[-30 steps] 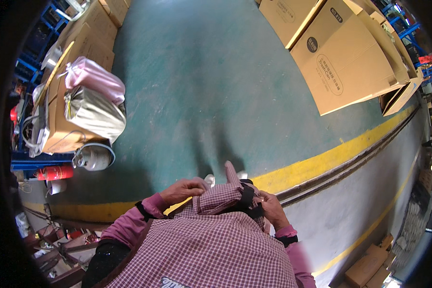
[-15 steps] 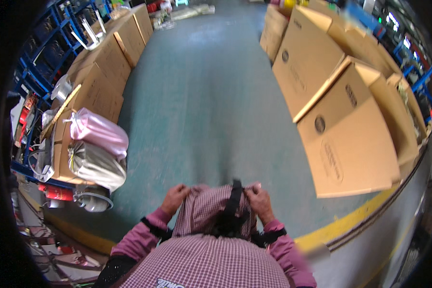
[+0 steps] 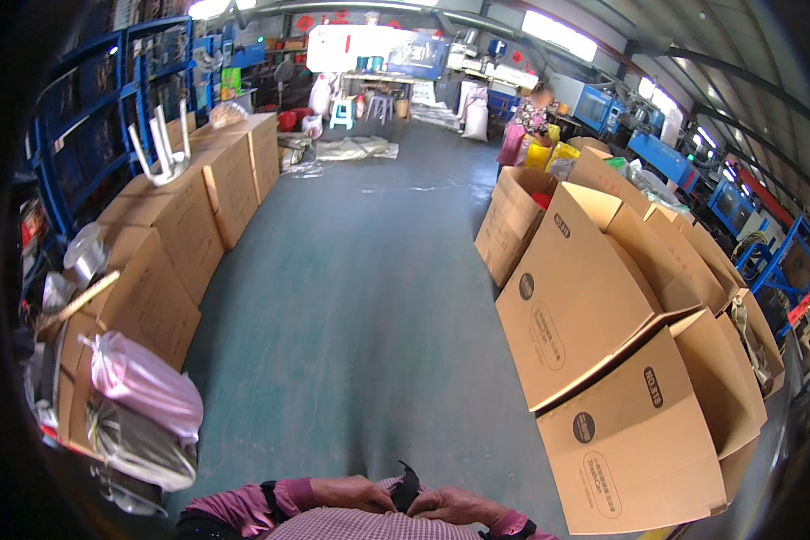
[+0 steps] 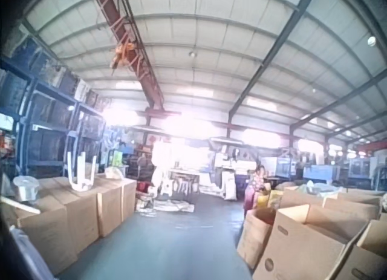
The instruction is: The person walks through a workshop, picks up a blue bucket, and then uses shears to trim the edges of several red plastic lids. The trimmed lids are placed on a sack.
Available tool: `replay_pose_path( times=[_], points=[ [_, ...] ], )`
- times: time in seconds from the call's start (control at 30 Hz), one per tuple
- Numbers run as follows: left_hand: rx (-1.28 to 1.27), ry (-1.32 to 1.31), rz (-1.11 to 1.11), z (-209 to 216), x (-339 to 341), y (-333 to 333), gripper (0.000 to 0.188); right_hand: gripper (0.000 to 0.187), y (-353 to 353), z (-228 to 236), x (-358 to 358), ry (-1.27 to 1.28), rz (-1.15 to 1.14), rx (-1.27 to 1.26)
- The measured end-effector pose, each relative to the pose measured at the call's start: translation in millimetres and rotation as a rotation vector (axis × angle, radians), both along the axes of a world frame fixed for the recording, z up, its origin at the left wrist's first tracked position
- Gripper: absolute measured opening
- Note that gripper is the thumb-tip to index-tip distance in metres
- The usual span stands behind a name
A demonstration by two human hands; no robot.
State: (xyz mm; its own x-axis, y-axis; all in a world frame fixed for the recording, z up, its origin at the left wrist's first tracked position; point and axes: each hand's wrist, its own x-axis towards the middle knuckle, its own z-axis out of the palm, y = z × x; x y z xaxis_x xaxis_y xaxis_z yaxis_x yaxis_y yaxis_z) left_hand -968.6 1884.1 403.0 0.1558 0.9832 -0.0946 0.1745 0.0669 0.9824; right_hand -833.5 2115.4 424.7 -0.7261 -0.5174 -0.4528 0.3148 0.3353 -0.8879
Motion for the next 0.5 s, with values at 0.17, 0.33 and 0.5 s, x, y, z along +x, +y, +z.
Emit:
replay_pose_path(
  times=[0.17,0.33,0.5],
  points=[
    [-0.147,-0.019,-0.335,-7,-112,62,0.025,0.03,41,14,-77,-0.028,-0.145,0.042],
    [-0.098,0.028,-0.291,-43,-207,132,0.025,0.059,99,12,-165,-0.236,-0.371,-0.568],
    [-0.171,-0.122,-0.032,-51,-316,204,0.024,0.093,187,41,-284,-0.149,-0.204,-0.777]
  ],
)
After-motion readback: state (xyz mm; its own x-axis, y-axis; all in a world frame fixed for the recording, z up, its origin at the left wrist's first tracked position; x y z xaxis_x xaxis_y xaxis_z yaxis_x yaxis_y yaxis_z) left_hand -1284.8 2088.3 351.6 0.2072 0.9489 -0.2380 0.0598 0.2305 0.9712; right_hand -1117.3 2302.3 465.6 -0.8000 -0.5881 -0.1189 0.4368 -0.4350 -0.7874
